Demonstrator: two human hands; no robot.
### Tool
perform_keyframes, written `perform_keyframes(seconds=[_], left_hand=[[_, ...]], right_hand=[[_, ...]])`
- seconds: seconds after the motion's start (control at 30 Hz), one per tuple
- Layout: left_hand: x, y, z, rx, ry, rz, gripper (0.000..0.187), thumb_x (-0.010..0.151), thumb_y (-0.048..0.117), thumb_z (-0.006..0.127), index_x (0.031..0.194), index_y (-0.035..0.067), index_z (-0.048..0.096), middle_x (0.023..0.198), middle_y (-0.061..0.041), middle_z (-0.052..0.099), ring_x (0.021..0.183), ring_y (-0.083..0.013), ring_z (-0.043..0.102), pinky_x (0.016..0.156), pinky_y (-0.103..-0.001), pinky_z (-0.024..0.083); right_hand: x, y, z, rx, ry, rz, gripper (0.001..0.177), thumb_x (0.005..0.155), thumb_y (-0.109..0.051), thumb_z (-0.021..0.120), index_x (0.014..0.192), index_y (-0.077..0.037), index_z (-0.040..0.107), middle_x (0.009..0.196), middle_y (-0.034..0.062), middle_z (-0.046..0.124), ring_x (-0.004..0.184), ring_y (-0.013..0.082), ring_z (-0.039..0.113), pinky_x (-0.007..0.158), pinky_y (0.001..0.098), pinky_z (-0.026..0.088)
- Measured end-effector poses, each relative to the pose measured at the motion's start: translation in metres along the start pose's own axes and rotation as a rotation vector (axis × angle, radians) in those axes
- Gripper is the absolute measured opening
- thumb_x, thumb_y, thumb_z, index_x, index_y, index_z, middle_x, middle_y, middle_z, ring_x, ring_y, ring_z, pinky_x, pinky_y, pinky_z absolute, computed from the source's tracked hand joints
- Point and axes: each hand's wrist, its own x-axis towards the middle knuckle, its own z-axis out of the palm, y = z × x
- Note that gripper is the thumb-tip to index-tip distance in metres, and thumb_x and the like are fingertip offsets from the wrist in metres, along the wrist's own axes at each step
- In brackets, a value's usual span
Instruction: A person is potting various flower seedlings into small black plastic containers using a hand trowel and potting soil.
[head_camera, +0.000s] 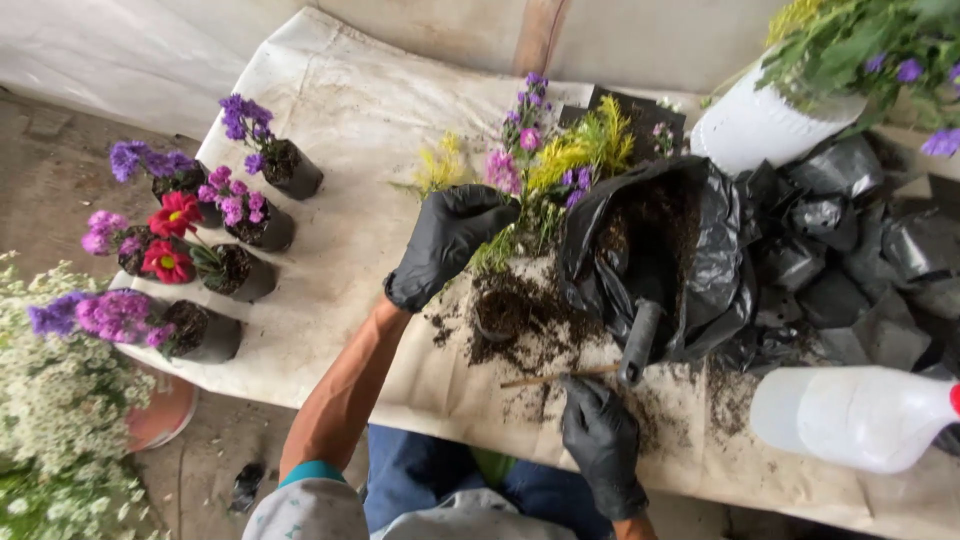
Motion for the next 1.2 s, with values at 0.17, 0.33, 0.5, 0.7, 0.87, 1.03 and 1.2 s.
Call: perform_keyframes(seconds=[0.17, 0.33, 0.5, 0.7, 0.87, 1.03, 1.2], left_hand=[[-0.055, -0.029, 0.006, -0.023, -0.062, 0.105, 0.016, 0.101, 0.018, 0.063, 0.109, 0.007, 0.071, 0.104, -0.009, 0.074, 0.089, -0.0199, 0.073, 0.076, -0.032, 0.063], [-0.084, -0.056, 0.017, -0.29, 0.003, 0.168, 0.01, 0.099, 0.009, 0.067, 0.106, 0.01, 0.074, 0.108, 0.001, 0.064, 0.102, -0.0171, 0.067, 0.094, -0.032, 0.064], [-0.091, -0.136, 0.028, -1.023, 0.11, -0.093, 0.024, 0.087, -0.015, 0.068, 0.101, 0.003, 0.077, 0.12, -0.002, 0.062, 0.115, -0.0226, 0.064, 0.107, -0.045, 0.057], [-0.1, -0.167, 0.025, -0.225, 0.152, 0.206, 0.027, 0.092, 0.0, 0.074, 0.114, 0.016, 0.071, 0.131, -0.001, 0.062, 0.127, -0.0182, 0.061, 0.11, -0.031, 0.05], [-0.102, -0.164, 0.018, -0.059, 0.164, 0.362, 0.034, 0.095, 0.005, 0.073, 0.125, 0.02, 0.068, 0.139, -0.003, 0.059, 0.134, -0.0231, 0.058, 0.117, -0.038, 0.048], [-0.1, -0.145, 0.017, -0.002, 0.122, 0.381, 0.02, 0.1, 0.014, 0.069, 0.12, 0.016, 0.068, 0.131, -0.003, 0.061, 0.124, -0.0251, 0.062, 0.109, -0.037, 0.05], [-0.107, -0.158, 0.022, 0.031, 0.143, 0.377, 0.022, 0.1, 0.012, 0.069, 0.121, 0.017, 0.069, 0.131, -0.002, 0.063, 0.125, -0.0231, 0.063, 0.112, -0.038, 0.048]], right_hand=[[-0.009, 0.007, 0.005, 0.026, 0.016, -0.023, 0.03, 0.094, -0.004, 0.068, 0.12, -0.016, 0.075, 0.111, 0.0093, 0.074, 0.096, 0.0345, 0.072, 0.083, 0.0456, 0.061], [-0.006, 0.001, 0.001, 0.042, 0.045, -0.04, 0.03, 0.093, 0.0, 0.069, 0.119, -0.014, 0.075, 0.11, 0.0081, 0.074, 0.097, 0.0303, 0.073, 0.085, 0.0419, 0.062], [-0.004, -0.001, -0.001, 0.036, 0.049, -0.043, 0.034, 0.092, 0.004, 0.067, 0.119, -0.015, 0.075, 0.109, 0.0072, 0.074, 0.098, 0.0288, 0.072, 0.084, 0.0404, 0.061], [-0.011, 0.003, 0.003, 0.038, 0.032, -0.004, 0.032, 0.093, -0.001, 0.068, 0.12, -0.017, 0.075, 0.113, 0.0064, 0.072, 0.103, 0.0301, 0.072, 0.086, 0.0422, 0.061], [-0.005, -0.001, 0.0, 0.051, 0.032, -0.016, 0.034, 0.092, 0.001, 0.068, 0.12, -0.016, 0.075, 0.113, 0.0071, 0.073, 0.101, 0.03, 0.072, 0.087, 0.0418, 0.061], [-0.008, 0.0, 0.001, 0.06, 0.052, -0.021, 0.029, 0.093, 0.0, 0.069, 0.117, -0.014, 0.075, 0.111, 0.0089, 0.074, 0.1, 0.0317, 0.073, 0.087, 0.0432, 0.062], [-0.003, -0.004, -0.003, 0.053, 0.039, -0.008, 0.03, 0.093, 0.0, 0.068, 0.118, -0.014, 0.076, 0.111, 0.008, 0.074, 0.1, 0.0297, 0.073, 0.087, 0.0407, 0.062]])
